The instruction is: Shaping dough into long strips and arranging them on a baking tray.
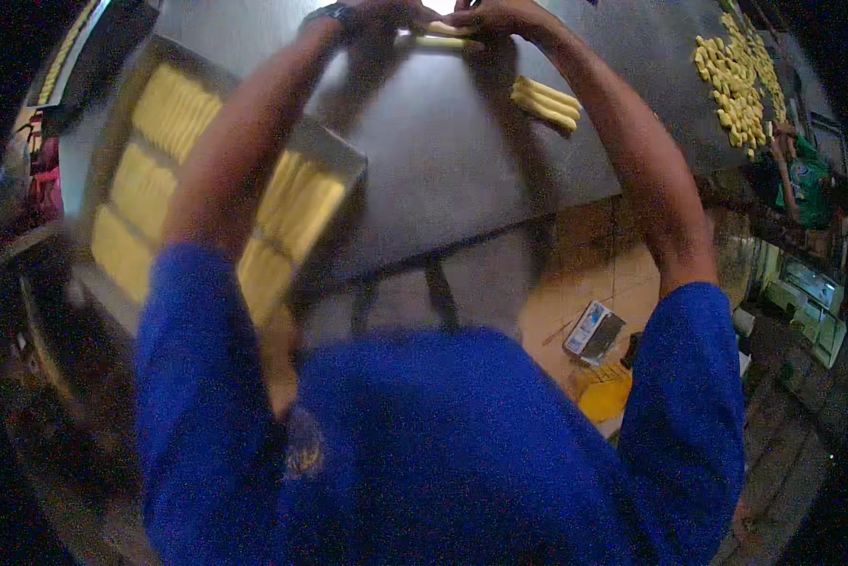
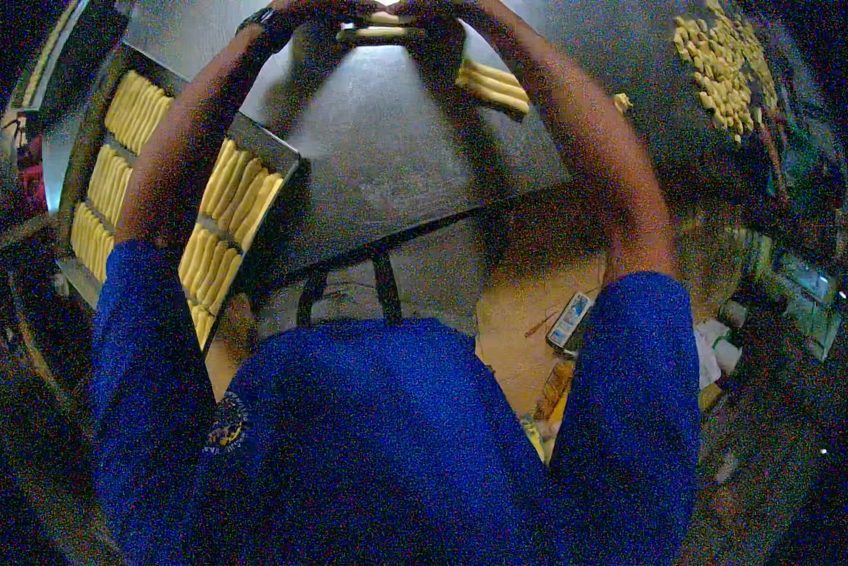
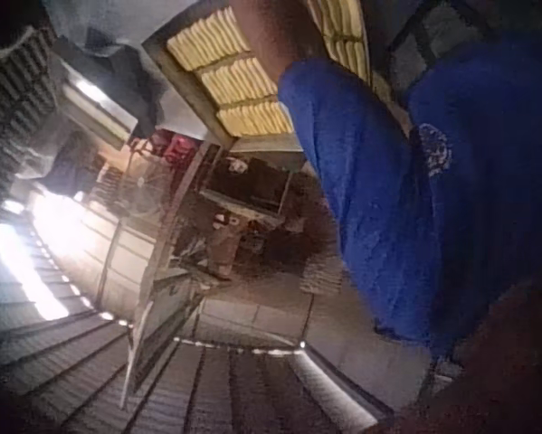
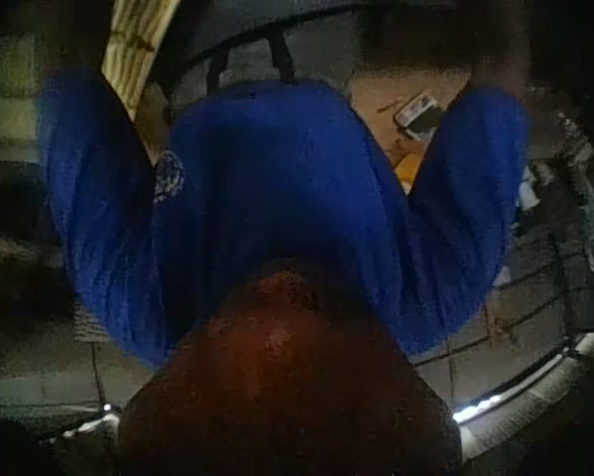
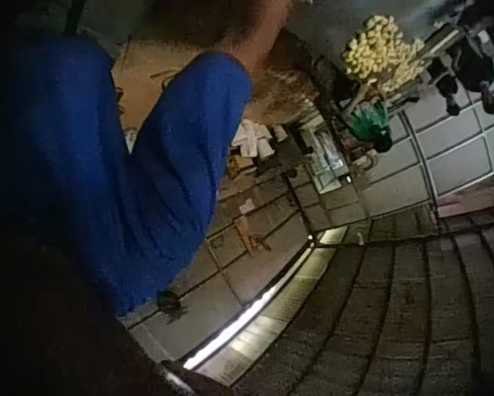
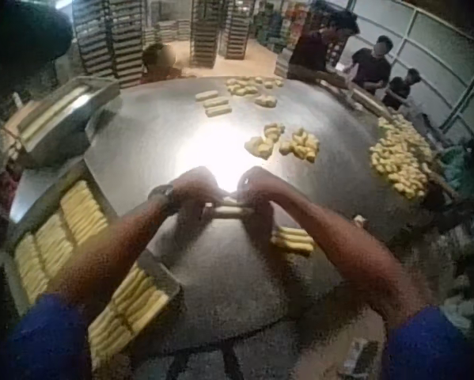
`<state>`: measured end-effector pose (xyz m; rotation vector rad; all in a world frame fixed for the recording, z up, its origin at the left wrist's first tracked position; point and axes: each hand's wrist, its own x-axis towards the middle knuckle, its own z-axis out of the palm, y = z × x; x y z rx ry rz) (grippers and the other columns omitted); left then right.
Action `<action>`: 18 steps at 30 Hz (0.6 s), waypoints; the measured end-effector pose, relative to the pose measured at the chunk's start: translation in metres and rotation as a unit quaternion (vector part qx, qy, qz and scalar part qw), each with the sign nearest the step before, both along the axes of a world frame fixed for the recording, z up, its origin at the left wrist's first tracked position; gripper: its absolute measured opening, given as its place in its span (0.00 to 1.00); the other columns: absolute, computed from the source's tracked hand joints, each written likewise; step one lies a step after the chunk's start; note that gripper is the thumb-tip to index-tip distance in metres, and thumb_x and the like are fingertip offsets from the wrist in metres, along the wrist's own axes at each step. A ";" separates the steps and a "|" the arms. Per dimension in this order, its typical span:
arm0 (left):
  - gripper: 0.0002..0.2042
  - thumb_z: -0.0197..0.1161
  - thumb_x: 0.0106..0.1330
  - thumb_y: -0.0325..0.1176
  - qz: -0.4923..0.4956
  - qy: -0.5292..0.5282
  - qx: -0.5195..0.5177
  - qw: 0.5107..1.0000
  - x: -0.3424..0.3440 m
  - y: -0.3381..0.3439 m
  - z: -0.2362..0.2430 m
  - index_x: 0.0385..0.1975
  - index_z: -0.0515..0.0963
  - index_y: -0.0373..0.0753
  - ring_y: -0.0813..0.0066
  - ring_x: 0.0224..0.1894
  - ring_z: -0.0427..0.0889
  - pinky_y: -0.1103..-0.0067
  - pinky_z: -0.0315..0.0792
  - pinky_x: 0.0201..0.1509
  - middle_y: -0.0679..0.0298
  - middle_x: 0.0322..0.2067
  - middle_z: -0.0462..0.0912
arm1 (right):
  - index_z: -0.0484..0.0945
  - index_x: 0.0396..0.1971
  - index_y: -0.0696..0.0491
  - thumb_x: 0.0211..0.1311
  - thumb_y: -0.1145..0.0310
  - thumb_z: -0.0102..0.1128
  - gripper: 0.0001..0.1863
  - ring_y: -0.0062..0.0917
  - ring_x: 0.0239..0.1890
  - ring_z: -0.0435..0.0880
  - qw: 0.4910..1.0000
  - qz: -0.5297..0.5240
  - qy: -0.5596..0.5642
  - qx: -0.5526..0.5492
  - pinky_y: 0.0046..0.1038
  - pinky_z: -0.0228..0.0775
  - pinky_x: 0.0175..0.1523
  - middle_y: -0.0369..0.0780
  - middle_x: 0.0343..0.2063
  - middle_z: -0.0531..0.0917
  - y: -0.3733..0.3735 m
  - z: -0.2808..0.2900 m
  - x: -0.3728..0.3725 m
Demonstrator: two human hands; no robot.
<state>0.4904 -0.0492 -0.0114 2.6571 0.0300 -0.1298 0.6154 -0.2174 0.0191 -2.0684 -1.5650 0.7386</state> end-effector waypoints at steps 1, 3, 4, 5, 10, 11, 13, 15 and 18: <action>0.15 0.68 0.60 0.48 -0.022 -0.028 0.046 0.998 0.000 0.003 -0.003 0.24 0.86 0.41 0.75 0.19 0.72 0.74 0.71 0.29 0.58 0.20 0.83 | 0.82 0.24 0.57 0.54 0.58 0.72 0.16 0.22 0.24 0.76 0.995 -0.069 -0.053 -0.048 0.26 0.69 0.30 0.37 0.20 0.80 -0.002 -0.002 0.002; 0.17 0.67 0.62 0.47 -0.060 -0.081 0.128 0.987 -0.003 0.003 -0.007 0.20 0.85 0.41 0.73 0.19 0.71 0.74 0.70 0.28 0.59 0.18 0.81 | 0.82 0.26 0.57 0.54 0.54 0.73 0.19 0.25 0.25 0.76 0.955 -0.197 -0.161 -0.150 0.28 0.69 0.31 0.39 0.23 0.81 -0.014 -0.006 0.006; 0.15 0.67 0.62 0.48 0.026 0.006 0.072 0.997 -0.003 0.001 -0.008 0.24 0.85 0.41 0.72 0.22 0.74 0.73 0.71 0.30 0.62 0.21 0.82 | 0.80 0.29 0.57 0.52 0.49 0.74 0.24 0.30 0.28 0.77 0.947 -0.285 -0.082 -0.126 0.32 0.69 0.33 0.41 0.29 0.82 -0.020 -0.010 0.007; 0.15 0.67 0.62 0.48 0.113 0.084 0.019 0.990 -0.004 0.002 -0.008 0.29 0.85 0.42 0.71 0.25 0.76 0.72 0.71 0.32 0.65 0.24 0.82 | 0.80 0.35 0.56 0.52 0.48 0.74 0.25 0.31 0.33 0.78 0.958 -0.247 -0.108 -0.100 0.35 0.71 0.36 0.42 0.34 0.83 -0.026 -0.009 0.013; 0.15 0.68 0.60 0.49 0.136 -0.010 -0.091 0.987 -0.005 0.006 -0.015 0.31 0.83 0.43 0.70 0.38 0.76 0.70 0.72 0.42 0.64 0.35 0.82 | 0.81 0.30 0.56 0.52 0.49 0.74 0.23 0.30 0.35 0.81 0.977 -0.196 -0.076 -0.045 0.36 0.73 0.40 0.42 0.31 0.84 -0.037 -0.032 0.042; 0.15 0.67 0.60 0.49 0.115 -0.047 -0.020 0.992 -0.003 0.008 -0.017 0.29 0.83 0.43 0.69 0.34 0.77 0.70 0.72 0.40 0.62 0.31 0.83 | 0.82 0.31 0.55 0.54 0.50 0.73 0.21 0.26 0.33 0.80 0.985 -0.153 -0.064 -0.047 0.31 0.72 0.39 0.39 0.29 0.84 -0.035 -0.037 0.047; 0.16 0.65 0.62 0.50 0.030 0.061 0.031 0.997 0.003 0.015 -0.016 0.27 0.84 0.42 0.68 0.31 0.78 0.69 0.73 0.39 0.60 0.27 0.83 | 0.84 0.33 0.52 0.58 0.52 0.72 0.17 0.17 0.30 0.78 0.996 -0.068 -0.048 -0.042 0.21 0.70 0.36 0.32 0.27 0.82 -0.030 -0.043 0.058; 0.18 0.63 0.63 0.52 0.055 0.010 -0.033 0.998 0.002 0.017 -0.012 0.26 0.85 0.41 0.67 0.28 0.79 0.69 0.73 0.37 0.60 0.24 0.84 | 0.85 0.29 0.50 0.52 0.46 0.74 0.21 0.17 0.27 0.76 0.993 -0.091 -0.069 -0.041 0.23 0.67 0.33 0.33 0.23 0.81 -0.027 -0.045 0.060; 0.21 0.62 0.64 0.54 0.126 0.056 -0.025 0.990 0.006 0.006 0.002 0.27 0.86 0.40 0.66 0.27 0.80 0.70 0.73 0.36 0.60 0.24 0.84 | 0.82 0.29 0.56 0.53 0.51 0.73 0.21 0.30 0.34 0.81 0.994 -0.087 -0.063 -0.027 0.35 0.73 0.39 0.41 0.29 0.85 -0.023 -0.030 0.052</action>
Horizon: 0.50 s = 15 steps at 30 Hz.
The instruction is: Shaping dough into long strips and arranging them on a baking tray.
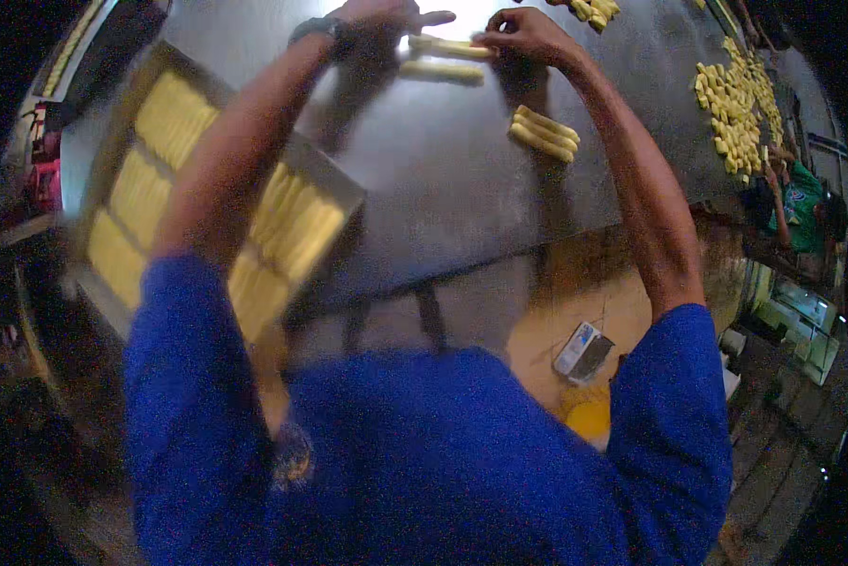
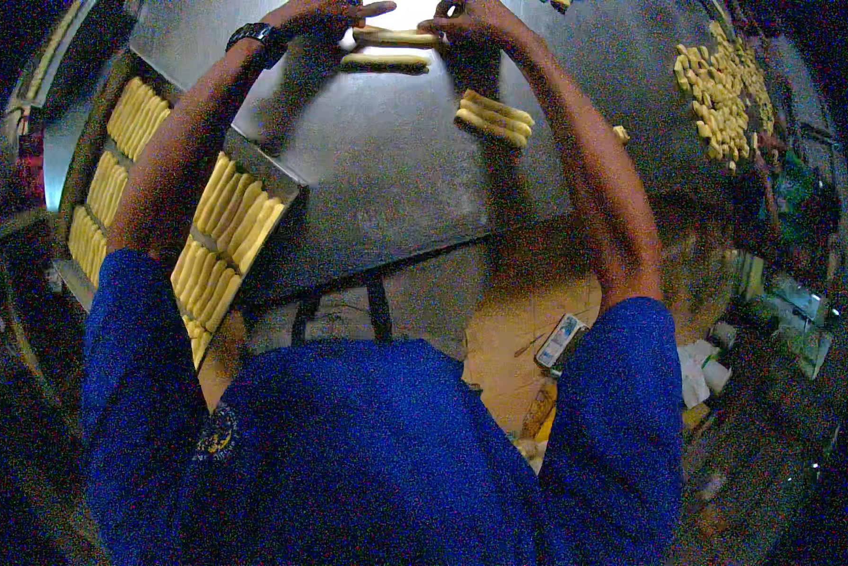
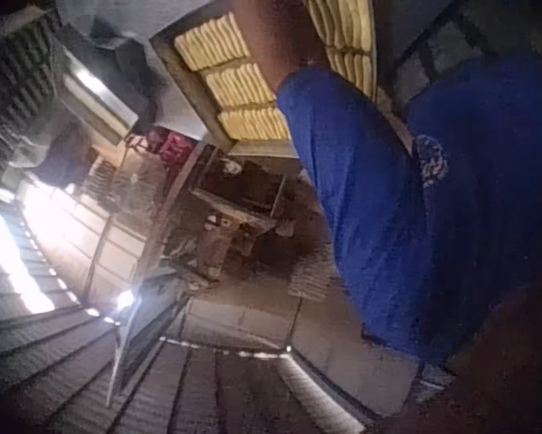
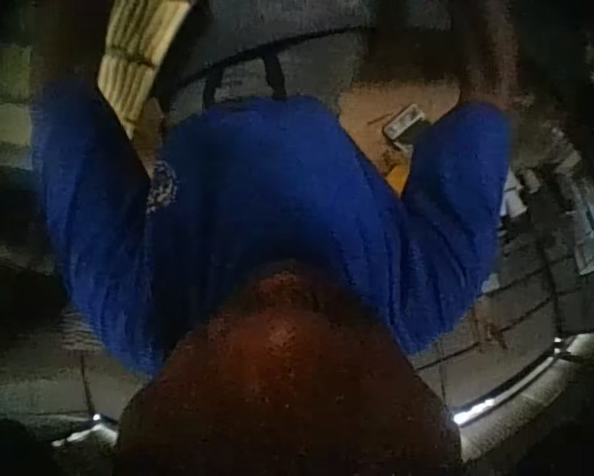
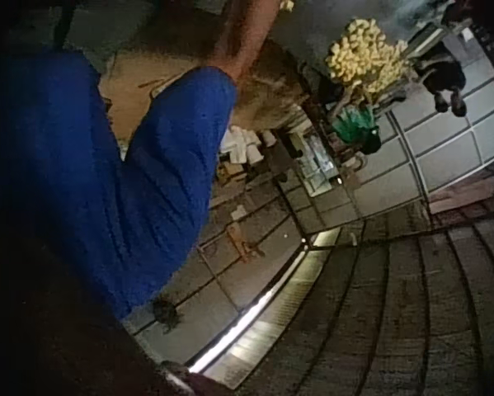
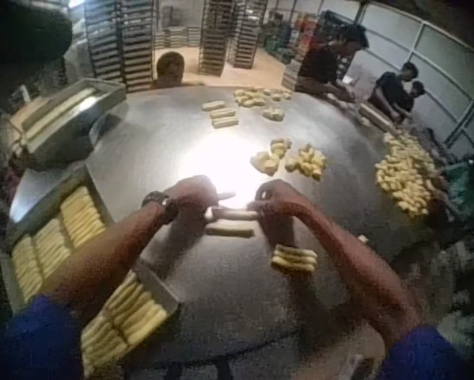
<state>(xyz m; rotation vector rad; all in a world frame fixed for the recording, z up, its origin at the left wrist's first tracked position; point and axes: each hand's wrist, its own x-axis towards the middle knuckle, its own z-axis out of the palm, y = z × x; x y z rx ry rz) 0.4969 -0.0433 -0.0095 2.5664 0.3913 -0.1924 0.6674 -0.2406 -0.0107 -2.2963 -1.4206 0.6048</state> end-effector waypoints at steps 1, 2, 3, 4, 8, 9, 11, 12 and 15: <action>0.22 0.61 0.64 0.55 0.031 0.038 0.012 0.999 0.005 -0.008 0.005 0.28 0.86 0.39 0.66 0.27 0.80 0.70 0.74 0.35 0.60 0.24 0.84 | 0.82 0.29 0.56 0.54 0.51 0.73 0.20 0.29 0.33 0.81 0.999 -0.033 -0.002 -0.023 0.35 0.73 0.39 0.41 0.29 0.85 0.001 0.007 -0.005; 0.25 0.61 0.64 0.57 -0.058 -0.026 0.036 0.997 -0.003 -0.012 0.007 0.26 0.86 0.38 0.65 0.26 0.80 0.70 0.74 0.34 0.59 0.24 0.84 | 0.83 0.30 0.55 0.54 0.52 0.73 0.20 0.29 0.33 0.81 0.997 -0.064 -0.003 -0.050 0.34 0.73 0.38 0.41 0.28 0.85 0.004 0.013 -0.013; 0.27 0.62 0.63 0.59 0.000 -0.011 0.143 0.990 0.000 -0.024 0.008 0.24 0.85 0.37 0.63 0.24 0.79 0.68 0.74 0.34 0.56 0.23 0.83 | 0.83 0.30 0.55 0.55 0.52 0.73 0.19 0.28 0.32 0.81 0.992 -0.093 -0.001 -0.082 0.34 0.73 0.38 0.40 0.28 0.85 0.004 0.017 -0.022; 0.28 0.61 0.62 0.61 0.001 -0.003 0.141 0.990 -0.003 -0.025 0.012 0.22 0.85 0.36 0.63 0.24 0.78 0.67 0.73 0.33 0.55 0.22 0.83 | 0.84 0.30 0.54 0.54 0.53 0.73 0.18 0.28 0.30 0.81 0.993 -0.072 -0.045 -0.078 0.32 0.73 0.37 0.39 0.27 0.85 0.006 0.024 -0.028; 0.33 0.59 0.61 0.65 -0.009 0.002 0.074 0.997 -0.004 -0.022 0.020 0.19 0.82 0.33 0.61 0.22 0.78 0.67 0.72 0.29 0.53 0.19 0.81 | 0.84 0.30 0.54 0.54 0.51 0.73 0.19 0.30 0.31 0.82 0.993 -0.114 0.010 -0.038 0.34 0.73 0.37 0.41 0.27 0.85 0.006 0.039 -0.046; 0.34 0.59 0.60 0.66 -0.004 -0.001 0.105 0.994 -0.005 -0.020 0.020 0.19 0.82 0.33 0.61 0.21 0.78 0.67 0.72 0.28 0.53 0.19 0.81 | 0.83 0.30 0.54 0.54 0.51 0.72 0.19 0.30 0.31 0.81 0.993 -0.113 -0.017 -0.027 0.35 0.73 0.37 0.41 0.27 0.85 0.006 0.038 -0.048; 0.36 0.58 0.60 0.68 0.002 0.000 0.161 0.987 -0.006 -0.022 0.016 0.19 0.82 0.32 0.61 0.21 0.77 0.67 0.72 0.27 0.53 0.19 0.81 | 0.83 0.30 0.53 0.55 0.50 0.72 0.20 0.31 0.31 0.81 0.992 -0.111 -0.064 -0.011 0.35 0.73 0.37 0.42 0.27 0.85 0.003 0.029 -0.051; 0.37 0.58 0.58 0.70 -0.018 0.010 0.195 0.981 -0.004 -0.023 0.015 0.20 0.82 0.32 0.62 0.21 0.77 0.67 0.72 0.27 0.52 0.19 0.81 | 0.84 0.30 0.52 0.55 0.48 0.71 0.20 0.32 0.32 0.81 0.989 -0.103 -0.109 0.016 0.35 0.73 0.39 0.40 0.29 0.85 0.002 0.024 -0.049; 0.38 0.57 0.57 0.72 0.021 -0.021 0.181 0.983 -0.004 -0.026 0.012 0.23 0.83 0.32 0.63 0.21 0.78 0.67 0.72 0.26 0.52 0.21 0.82 | 0.84 0.32 0.51 0.51 0.43 0.72 0.24 0.33 0.36 0.81 0.981 -0.172 0.014 -0.084 0.39 0.72 0.45 0.41 0.33 0.85 -0.003 0.013 -0.027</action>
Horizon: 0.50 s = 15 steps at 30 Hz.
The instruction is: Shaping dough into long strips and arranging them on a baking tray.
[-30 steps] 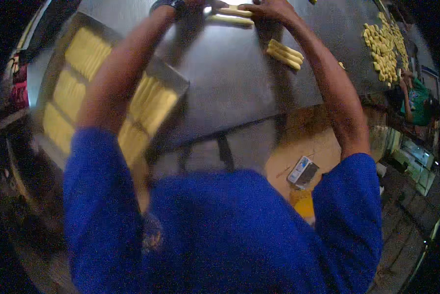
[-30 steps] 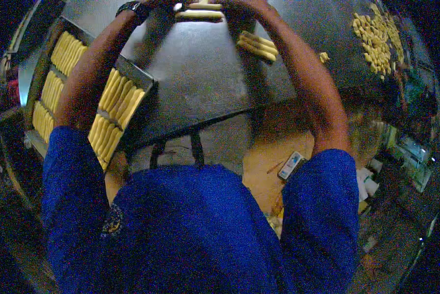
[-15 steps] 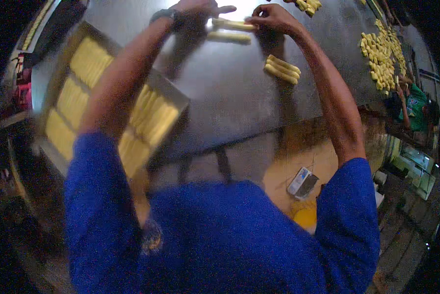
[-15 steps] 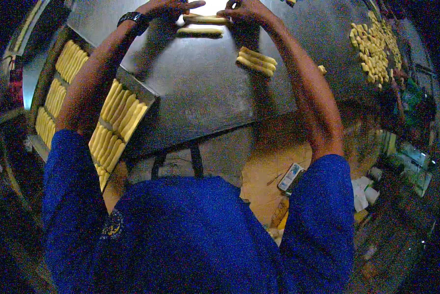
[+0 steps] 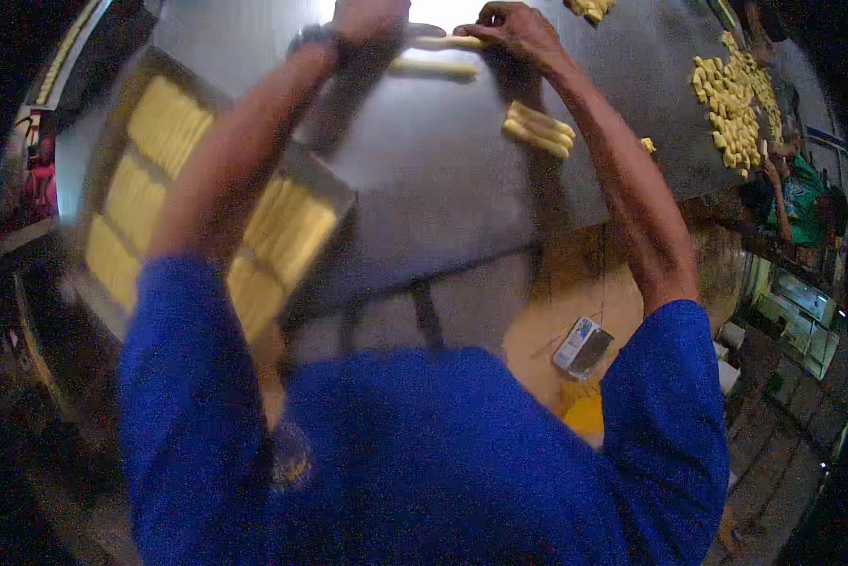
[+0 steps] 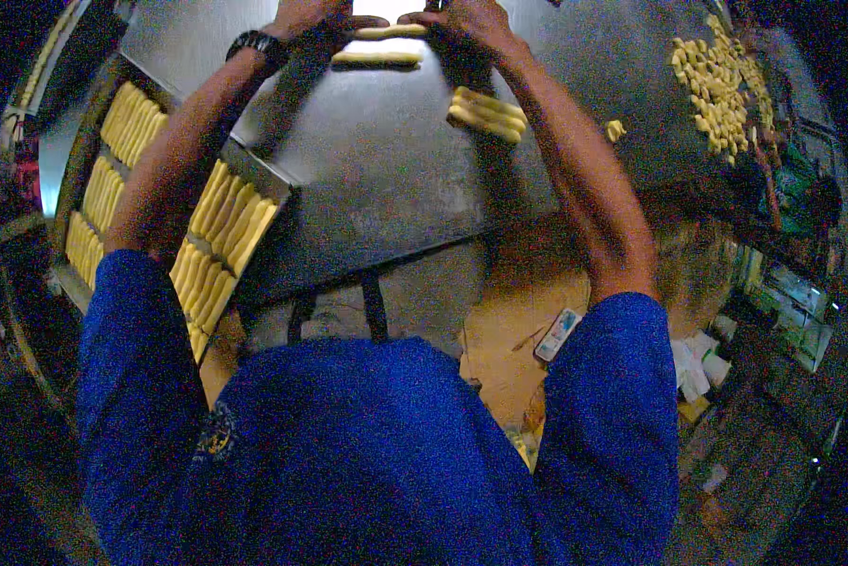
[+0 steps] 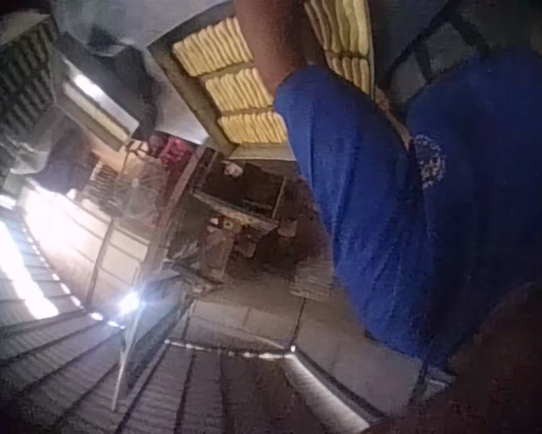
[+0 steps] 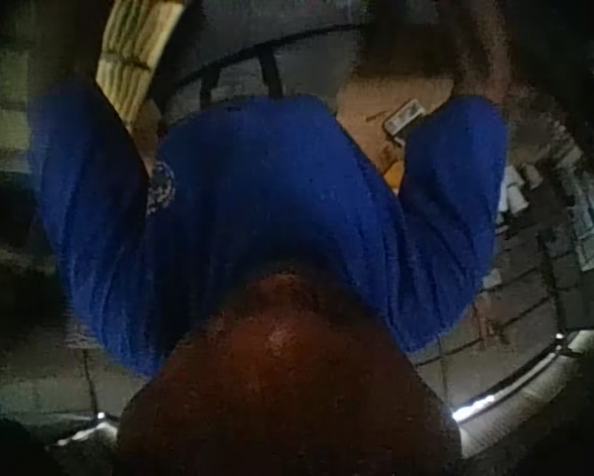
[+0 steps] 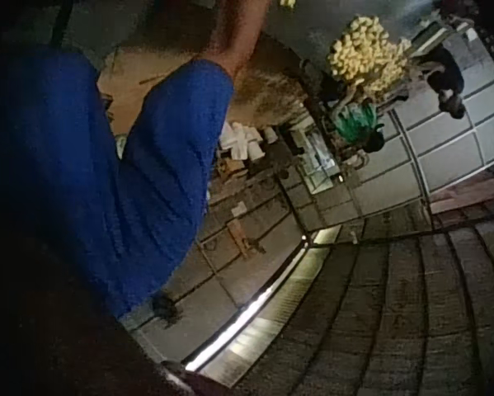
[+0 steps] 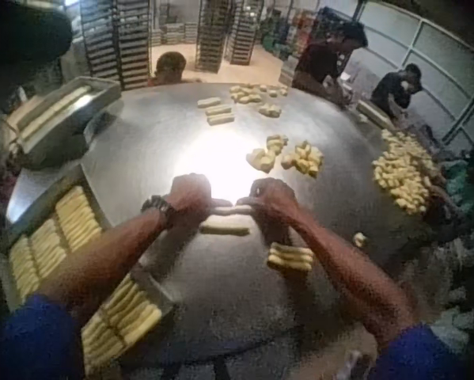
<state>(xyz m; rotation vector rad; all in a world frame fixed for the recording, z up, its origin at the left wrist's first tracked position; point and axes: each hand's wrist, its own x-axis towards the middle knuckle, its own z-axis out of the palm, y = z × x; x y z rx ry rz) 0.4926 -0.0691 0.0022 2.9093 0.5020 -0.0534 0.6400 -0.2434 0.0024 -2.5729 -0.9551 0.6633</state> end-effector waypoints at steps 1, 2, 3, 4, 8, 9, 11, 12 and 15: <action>0.37 0.60 0.56 0.70 -0.009 -0.010 0.041 0.999 -0.001 0.000 0.000 0.24 0.82 0.31 0.64 0.21 0.77 0.69 0.73 0.27 0.54 0.20 0.81 | 0.84 0.32 0.51 0.55 0.40 0.68 0.26 0.25 0.30 0.81 0.974 0.144 -0.127 0.122 0.32 0.72 0.38 0.37 0.26 0.84 0.003 -0.011 0.001; 0.37 0.61 0.56 0.70 0.000 0.015 0.032 0.999 -0.001 0.001 0.001 0.24 0.82 0.31 0.65 0.22 0.76 0.71 0.73 0.29 0.55 0.21 0.80 | 0.85 0.34 0.51 0.56 0.37 0.64 0.28 0.30 0.33 0.84 0.968 0.152 -0.174 0.096 0.35 0.74 0.42 0.40 0.29 0.86 0.005 -0.016 0.007; 0.36 0.61 0.56 0.70 0.020 0.012 0.005 1.000 -0.003 0.003 0.002 0.25 0.82 0.32 0.65 0.23 0.76 0.71 0.73 0.30 0.56 0.21 0.80 | 0.85 0.35 0.49 0.57 0.38 0.64 0.27 0.31 0.33 0.85 0.971 0.146 -0.166 0.091 0.35 0.74 0.43 0.40 0.30 0.86 0.004 -0.021 0.012; 0.36 0.61 0.56 0.70 0.038 0.011 -0.024 0.999 -0.004 0.002 0.001 0.25 0.82 0.32 0.65 0.24 0.76 0.72 0.73 0.31 0.56 0.22 0.79 | 0.86 0.35 0.48 0.57 0.38 0.63 0.26 0.31 0.34 0.85 0.974 0.138 -0.155 0.085 0.34 0.75 0.43 0.39 0.30 0.86 0.001 -0.026 0.015; 0.36 0.58 0.58 0.71 -0.073 0.021 -0.015 0.997 -0.004 0.014 0.004 0.25 0.82 0.34 0.65 0.25 0.76 0.71 0.72 0.30 0.57 0.23 0.80 | 0.86 0.36 0.48 0.55 0.36 0.63 0.28 0.31 0.34 0.86 0.984 0.116 -0.116 0.076 0.34 0.75 0.44 0.39 0.30 0.87 0.007 -0.034 0.023; 0.35 0.58 0.59 0.70 -0.028 0.012 0.000 1.000 -0.001 0.012 0.002 0.25 0.82 0.35 0.65 0.24 0.76 0.71 0.72 0.30 0.57 0.22 0.80 | 0.86 0.36 0.48 0.55 0.36 0.63 0.29 0.31 0.34 0.86 0.982 0.118 -0.139 0.046 0.34 0.75 0.43 0.39 0.30 0.87 0.008 -0.034 0.023; 0.35 0.58 0.59 0.70 0.014 0.015 0.014 1.000 0.005 0.006 -0.005 0.25 0.82 0.35 0.65 0.24 0.76 0.71 0.72 0.30 0.57 0.22 0.79 | 0.86 0.36 0.49 0.54 0.34 0.63 0.30 0.29 0.33 0.86 0.976 0.117 -0.177 0.047 0.34 0.75 0.42 0.39 0.29 0.87 0.009 -0.035 0.022; 0.35 0.58 0.59 0.70 0.015 0.024 0.017 0.999 0.007 0.005 -0.008 0.25 0.82 0.34 0.66 0.23 0.76 0.71 0.72 0.30 0.58 0.21 0.79 | 0.86 0.36 0.48 0.55 0.34 0.63 0.29 0.30 0.33 0.86 0.980 0.122 -0.151 0.037 0.34 0.75 0.42 0.39 0.29 0.87 0.010 -0.034 0.022; 0.35 0.59 0.58 0.70 0.015 0.016 0.014 1.000 0.013 0.008 -0.012 0.25 0.83 0.34 0.68 0.22 0.76 0.71 0.72 0.28 0.59 0.21 0.80 | 0.86 0.35 0.48 0.56 0.34 0.62 0.29 0.31 0.32 0.85 0.981 0.154 -0.103 0.063 0.35 0.75 0.42 0.39 0.28 0.86 0.013 -0.031 0.024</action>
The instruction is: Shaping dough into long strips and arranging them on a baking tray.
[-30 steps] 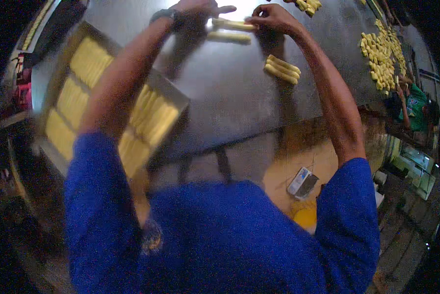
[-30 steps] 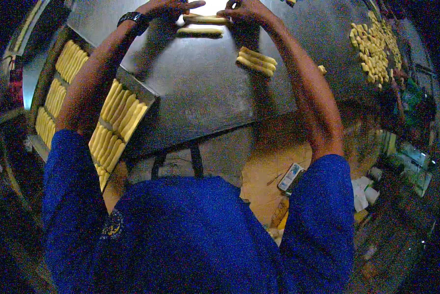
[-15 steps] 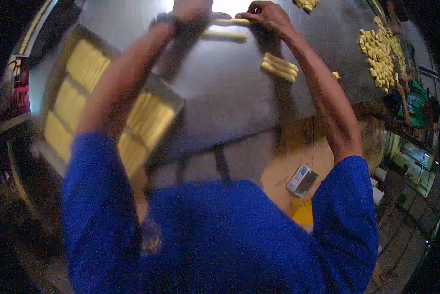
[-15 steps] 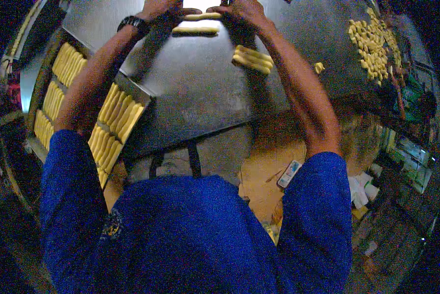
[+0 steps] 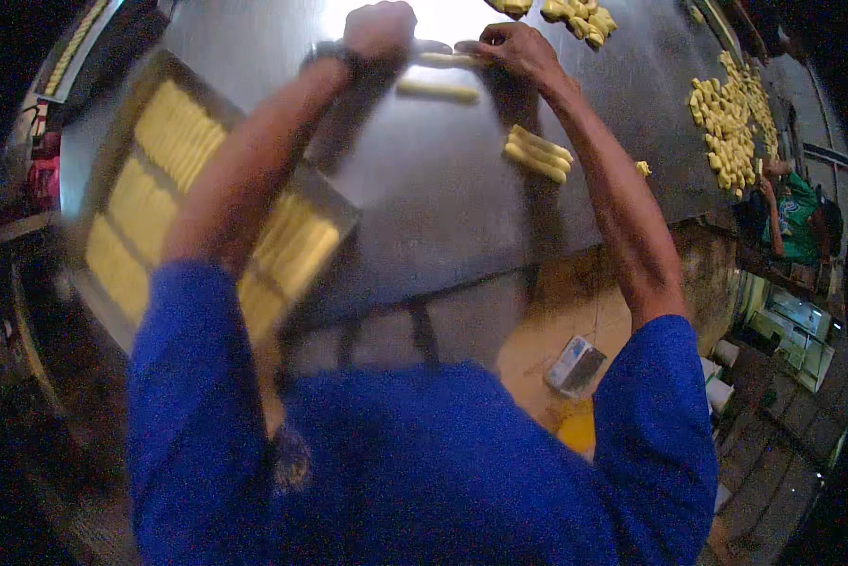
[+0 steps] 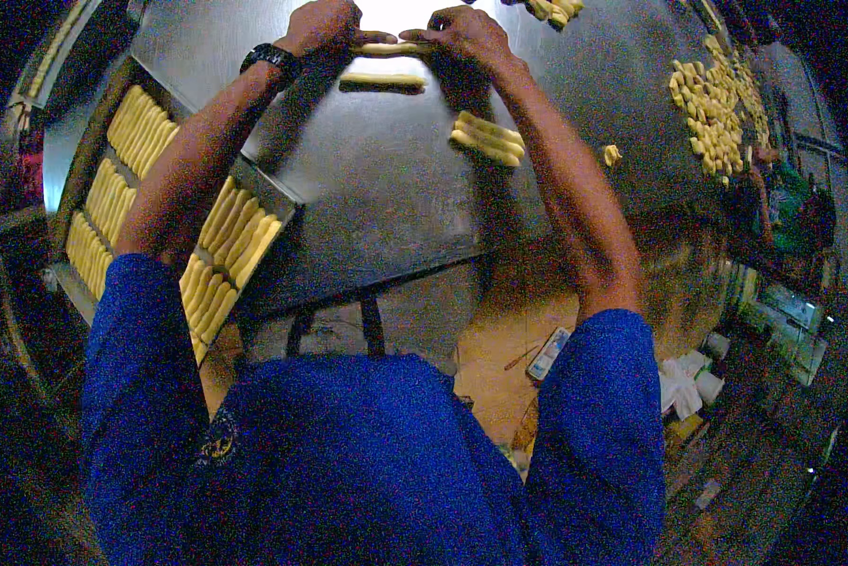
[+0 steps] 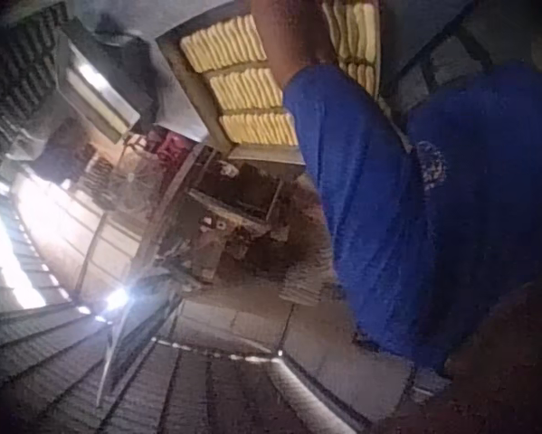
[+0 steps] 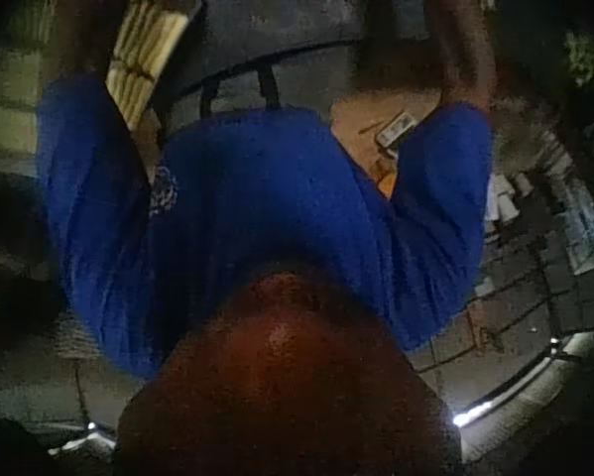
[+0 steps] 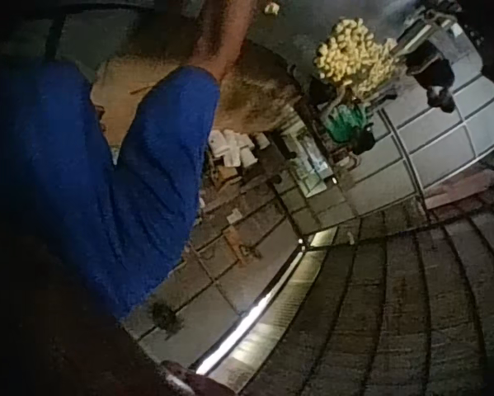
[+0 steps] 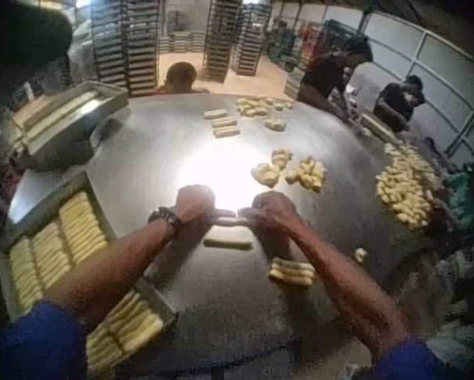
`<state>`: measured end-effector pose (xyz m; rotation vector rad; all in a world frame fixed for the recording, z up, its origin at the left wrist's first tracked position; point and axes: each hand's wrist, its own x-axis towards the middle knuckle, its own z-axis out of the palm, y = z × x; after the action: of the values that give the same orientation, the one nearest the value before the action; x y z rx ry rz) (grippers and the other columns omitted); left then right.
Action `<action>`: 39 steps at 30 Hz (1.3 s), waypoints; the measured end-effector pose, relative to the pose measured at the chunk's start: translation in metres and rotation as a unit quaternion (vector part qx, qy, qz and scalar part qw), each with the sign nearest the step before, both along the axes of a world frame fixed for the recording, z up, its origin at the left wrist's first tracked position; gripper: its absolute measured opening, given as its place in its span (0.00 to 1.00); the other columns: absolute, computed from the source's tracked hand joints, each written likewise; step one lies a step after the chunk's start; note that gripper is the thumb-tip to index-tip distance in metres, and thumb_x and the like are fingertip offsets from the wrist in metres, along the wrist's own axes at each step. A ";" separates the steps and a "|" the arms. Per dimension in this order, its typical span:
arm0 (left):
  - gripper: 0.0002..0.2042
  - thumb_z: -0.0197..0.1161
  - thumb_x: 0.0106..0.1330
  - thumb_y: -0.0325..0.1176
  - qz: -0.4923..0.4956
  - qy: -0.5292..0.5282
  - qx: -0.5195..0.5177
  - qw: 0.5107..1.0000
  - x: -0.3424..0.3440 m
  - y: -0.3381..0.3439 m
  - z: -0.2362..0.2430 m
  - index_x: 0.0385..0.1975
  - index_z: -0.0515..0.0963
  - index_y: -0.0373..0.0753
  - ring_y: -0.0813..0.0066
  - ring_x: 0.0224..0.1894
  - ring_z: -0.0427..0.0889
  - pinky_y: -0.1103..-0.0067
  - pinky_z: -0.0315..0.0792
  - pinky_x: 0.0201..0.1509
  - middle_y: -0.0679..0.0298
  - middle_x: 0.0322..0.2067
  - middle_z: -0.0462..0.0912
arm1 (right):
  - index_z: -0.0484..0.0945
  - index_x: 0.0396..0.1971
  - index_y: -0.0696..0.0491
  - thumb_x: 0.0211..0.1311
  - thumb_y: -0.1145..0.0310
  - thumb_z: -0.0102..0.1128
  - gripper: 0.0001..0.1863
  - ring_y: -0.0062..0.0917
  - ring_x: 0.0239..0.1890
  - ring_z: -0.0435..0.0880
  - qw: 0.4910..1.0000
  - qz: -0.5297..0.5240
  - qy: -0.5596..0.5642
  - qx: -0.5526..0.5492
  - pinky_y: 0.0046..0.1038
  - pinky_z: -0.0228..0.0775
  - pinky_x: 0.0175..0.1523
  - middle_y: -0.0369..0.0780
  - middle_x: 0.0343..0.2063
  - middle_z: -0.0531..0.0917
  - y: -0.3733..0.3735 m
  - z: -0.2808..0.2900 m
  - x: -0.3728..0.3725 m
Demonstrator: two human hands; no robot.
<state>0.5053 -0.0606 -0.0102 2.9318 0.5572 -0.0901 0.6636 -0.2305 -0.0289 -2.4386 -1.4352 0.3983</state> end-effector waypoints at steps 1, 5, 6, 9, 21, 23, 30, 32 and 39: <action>0.35 0.59 0.58 0.70 -0.001 -0.001 -0.002 1.000 0.001 0.004 0.000 0.25 0.83 0.34 0.68 0.22 0.76 0.71 0.72 0.29 0.59 0.21 0.80 | 0.86 0.35 0.48 0.56 0.34 0.62 0.29 0.30 0.32 0.85 0.999 -0.005 -0.032 -0.004 0.35 0.75 0.42 0.39 0.28 0.86 0.001 0.001 0.001; 0.35 0.59 0.58 0.69 -0.003 0.013 -0.033 0.999 -0.002 0.011 0.003 0.25 0.83 0.35 0.68 0.22 0.76 0.71 0.72 0.28 0.58 0.21 0.81 | 0.86 0.34 0.49 0.55 0.32 0.61 0.31 0.30 0.31 0.85 0.998 -0.028 -0.058 -0.025 0.36 0.76 0.43 0.40 0.27 0.86 0.001 0.001 0.001; 0.35 0.60 0.58 0.69 -0.005 0.022 -0.057 0.998 -0.003 0.011 0.004 0.24 0.83 0.34 0.67 0.22 0.75 0.70 0.72 0.28 0.58 0.20 0.81 | 0.86 0.34 0.49 0.55 0.32 0.62 0.31 0.31 0.31 0.85 0.999 -0.032 -0.022 -0.023 0.36 0.76 0.43 0.41 0.27 0.86 0.002 0.001 0.001; 0.35 0.61 0.57 0.70 0.004 -0.006 -0.028 1.000 -0.006 0.008 0.006 0.20 0.82 0.34 0.66 0.19 0.73 0.69 0.71 0.26 0.58 0.17 0.79 | 0.86 0.33 0.49 0.53 0.31 0.62 0.32 0.31 0.31 0.85 0.999 -0.021 -0.040 -0.004 0.36 0.76 0.42 0.40 0.26 0.86 0.002 0.000 -0.001; 0.30 0.59 0.57 0.68 -0.058 -0.140 0.041 0.988 0.002 0.033 -0.052 0.22 0.83 0.41 0.55 0.25 0.83 0.66 0.79 0.35 0.57 0.22 0.83 | 0.86 0.29 0.54 0.51 0.30 0.62 0.36 0.32 0.29 0.84 0.998 0.027 0.003 -0.058 0.36 0.75 0.37 0.41 0.26 0.86 0.005 0.018 0.005; 0.33 0.59 0.56 0.73 -0.071 -0.089 0.006 0.993 0.000 0.039 -0.049 0.22 0.85 0.42 0.60 0.24 0.84 0.70 0.78 0.36 0.60 0.20 0.84 | 0.86 0.29 0.54 0.53 0.33 0.64 0.34 0.33 0.29 0.85 0.999 0.022 -0.010 -0.031 0.37 0.75 0.38 0.41 0.26 0.86 0.002 0.020 0.001; 0.38 0.62 0.47 0.78 -0.022 -0.007 -0.043 0.999 -0.025 0.016 -0.037 0.24 0.85 0.40 0.64 0.27 0.85 0.69 0.78 0.36 0.60 0.25 0.85 | 0.88 0.29 0.52 0.49 0.36 0.67 0.30 0.33 0.28 0.86 0.994 -0.060 0.030 -0.086 0.36 0.77 0.39 0.41 0.25 0.87 -0.025 0.025 -0.041; 0.39 0.62 0.45 0.79 -0.038 -0.020 -0.002 0.999 -0.026 0.007 -0.039 0.25 0.84 0.40 0.62 0.27 0.85 0.68 0.78 0.35 0.59 0.26 0.85 | 0.88 0.29 0.53 0.53 0.41 0.68 0.26 0.36 0.28 0.85 0.996 -0.045 0.002 -0.073 0.37 0.76 0.38 0.41 0.25 0.87 -0.027 0.027 -0.053; 0.39 0.59 0.46 0.80 -0.032 -0.015 -0.049 0.998 -0.039 0.007 -0.023 0.21 0.81 0.40 0.59 0.24 0.84 0.66 0.77 0.30 0.57 0.19 0.82 | 0.88 0.26 0.49 0.39 0.23 0.65 0.39 0.35 0.31 0.87 0.989 -0.116 0.036 -0.084 0.39 0.79 0.41 0.40 0.23 0.86 -0.029 0.031 -0.054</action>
<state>0.4664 -0.0541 -0.0330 2.8517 0.4406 -0.0787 0.6096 -0.2593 0.0020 -2.6558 -1.1137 0.5661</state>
